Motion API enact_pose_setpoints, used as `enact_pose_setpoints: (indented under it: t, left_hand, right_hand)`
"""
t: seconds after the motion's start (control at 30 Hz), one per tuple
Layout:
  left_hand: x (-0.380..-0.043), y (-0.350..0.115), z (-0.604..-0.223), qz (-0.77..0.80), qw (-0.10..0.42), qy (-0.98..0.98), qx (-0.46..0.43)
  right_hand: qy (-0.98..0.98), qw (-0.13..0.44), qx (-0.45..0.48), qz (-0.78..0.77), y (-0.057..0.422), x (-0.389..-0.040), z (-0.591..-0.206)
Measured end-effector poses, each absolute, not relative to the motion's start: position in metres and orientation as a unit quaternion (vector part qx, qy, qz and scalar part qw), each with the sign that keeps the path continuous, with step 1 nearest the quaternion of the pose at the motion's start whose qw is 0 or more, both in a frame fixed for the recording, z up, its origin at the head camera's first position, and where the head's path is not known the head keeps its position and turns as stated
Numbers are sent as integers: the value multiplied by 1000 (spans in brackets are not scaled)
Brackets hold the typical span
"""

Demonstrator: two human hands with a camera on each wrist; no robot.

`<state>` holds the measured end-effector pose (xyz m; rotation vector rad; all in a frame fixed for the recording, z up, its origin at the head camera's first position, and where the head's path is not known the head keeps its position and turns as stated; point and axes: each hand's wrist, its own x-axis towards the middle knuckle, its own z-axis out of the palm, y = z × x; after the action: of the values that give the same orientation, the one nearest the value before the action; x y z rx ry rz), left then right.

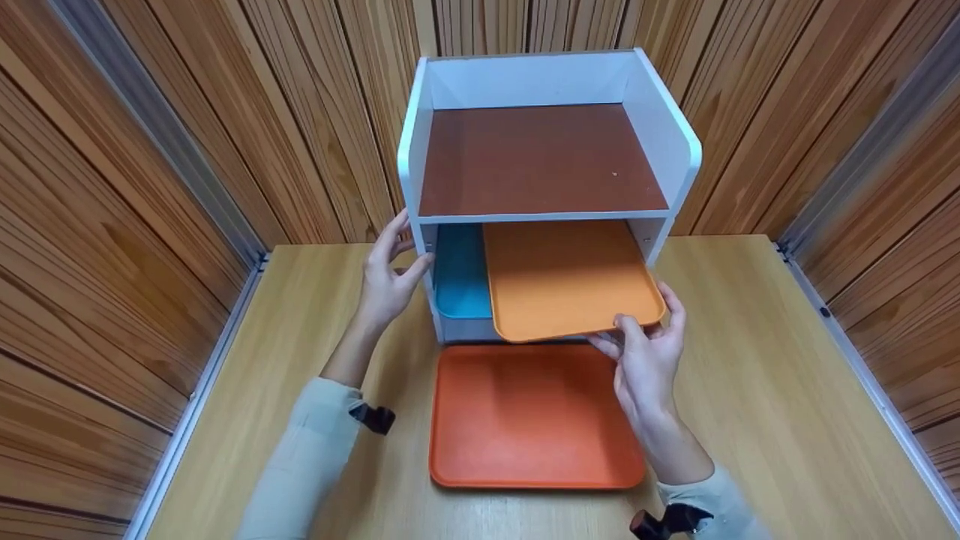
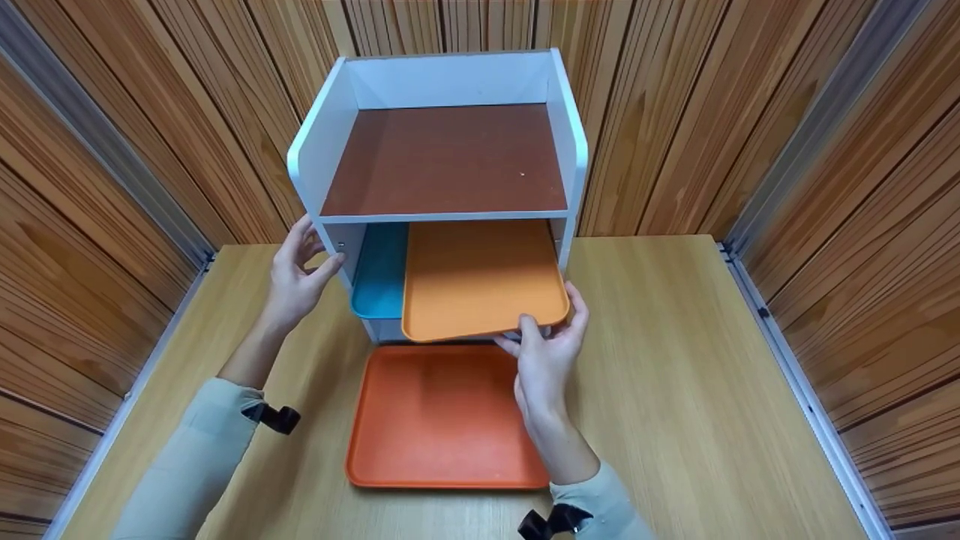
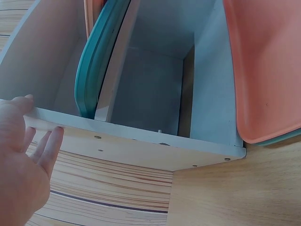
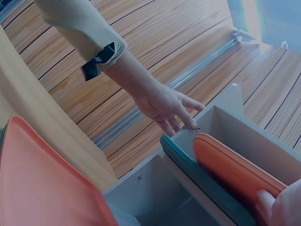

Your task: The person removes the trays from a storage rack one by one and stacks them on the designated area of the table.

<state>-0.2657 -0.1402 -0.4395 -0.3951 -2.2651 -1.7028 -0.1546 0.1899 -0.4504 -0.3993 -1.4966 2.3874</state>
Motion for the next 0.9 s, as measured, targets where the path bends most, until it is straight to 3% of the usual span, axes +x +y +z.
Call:
enact_pose_setpoints:
  t: [0.9]
  left_hand:
    - [-264, -139, -439, -589, 139, -786, -125]
  right_hand:
    - [-522, 122, -121, 836, 178, -137, -454]
